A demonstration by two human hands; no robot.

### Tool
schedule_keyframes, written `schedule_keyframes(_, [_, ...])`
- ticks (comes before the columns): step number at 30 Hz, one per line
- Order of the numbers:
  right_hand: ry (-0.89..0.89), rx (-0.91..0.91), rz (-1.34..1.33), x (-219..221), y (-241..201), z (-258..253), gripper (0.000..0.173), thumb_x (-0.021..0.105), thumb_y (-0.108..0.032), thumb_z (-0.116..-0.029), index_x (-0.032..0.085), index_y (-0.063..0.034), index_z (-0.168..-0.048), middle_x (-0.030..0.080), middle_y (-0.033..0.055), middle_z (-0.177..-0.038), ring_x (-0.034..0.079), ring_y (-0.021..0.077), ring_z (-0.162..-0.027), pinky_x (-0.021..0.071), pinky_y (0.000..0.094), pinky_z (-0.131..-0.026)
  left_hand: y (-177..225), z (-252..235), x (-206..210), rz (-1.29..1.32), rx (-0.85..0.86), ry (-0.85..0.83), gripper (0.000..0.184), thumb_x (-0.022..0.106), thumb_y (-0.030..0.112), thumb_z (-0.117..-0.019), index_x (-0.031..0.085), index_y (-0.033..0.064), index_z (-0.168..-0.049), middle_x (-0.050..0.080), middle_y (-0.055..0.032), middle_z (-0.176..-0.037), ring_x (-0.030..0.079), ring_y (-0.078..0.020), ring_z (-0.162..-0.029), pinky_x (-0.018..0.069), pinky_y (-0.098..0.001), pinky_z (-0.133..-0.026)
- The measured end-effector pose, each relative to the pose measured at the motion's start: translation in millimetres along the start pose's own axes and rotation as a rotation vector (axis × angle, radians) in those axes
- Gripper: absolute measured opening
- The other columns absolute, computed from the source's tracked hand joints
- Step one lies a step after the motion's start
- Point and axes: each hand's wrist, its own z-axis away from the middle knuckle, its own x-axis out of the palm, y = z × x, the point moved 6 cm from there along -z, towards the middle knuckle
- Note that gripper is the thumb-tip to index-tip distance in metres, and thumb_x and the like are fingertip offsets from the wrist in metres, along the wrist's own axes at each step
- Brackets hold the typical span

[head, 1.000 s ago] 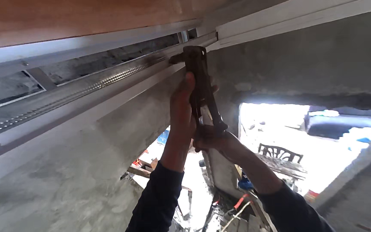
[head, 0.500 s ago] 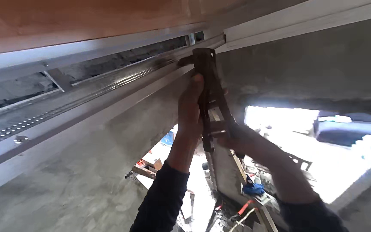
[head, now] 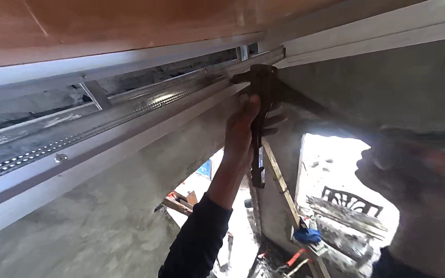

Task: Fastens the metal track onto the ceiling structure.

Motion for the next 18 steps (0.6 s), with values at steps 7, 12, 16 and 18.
schedule_keyframes(7, [-0.131,0.374,-0.112,94,91,-32,0.041,0.075,-0.023,-0.0905,0.065,-0.0032,-0.125,0.073,0.0087,-0.108,0.072,0.0196,-0.1,0.0613,0.0344,-0.09,-1,12,-1,-0.03,-0.004,0.021,0.038,0.045,0.04,-0.1089,0.059,0.0118,-0.131,0.072,-0.0122,-0.113,0.074,-0.023,-0.093,0.0642,-0.0353,-0.073])
schedule_keyframes(12, [0.032,0.288,-0.07,114,112,-48,0.013,0.072,-0.003,-0.0835,0.063,-0.0049,-0.094,0.067,0.0017,-0.078,0.067,0.0113,-0.068,0.06,0.0258,-0.066,1,19,0,-0.062,-0.03,0.005,0.04,0.043,0.045,-0.1084,0.059,0.0162,-0.131,0.072,-0.0112,-0.116,0.075,-0.0216,-0.09,0.0631,-0.033,-0.072])
schedule_keyframes(16, [-0.142,0.285,0.446,76,72,-40,0.018,0.076,-0.031,-0.0911,0.072,-0.0134,-0.093,0.068,-0.0025,-0.074,0.064,0.0081,-0.064,0.0547,0.0259,-0.058,0,22,-1,-0.087,-0.032,0.004,0.04,0.045,0.046,-0.1075,0.059,0.0181,-0.133,0.071,-0.0107,-0.117,0.074,-0.0216,-0.089,0.0629,-0.0336,-0.07])
schedule_keyframes(18, [-0.096,0.188,0.364,37,23,-17,0.015,0.073,-0.032,-0.0878,0.072,-0.0183,-0.084,0.062,-0.0048,-0.064,0.056,0.0041,-0.051,0.0486,0.0208,-0.046,0,15,-1,-0.077,-0.02,0.021,0.037,0.045,0.041,-0.1088,0.059,0.0136,-0.129,0.07,-0.0095,-0.108,0.073,-0.0193,-0.083,0.0632,-0.0328,-0.066])
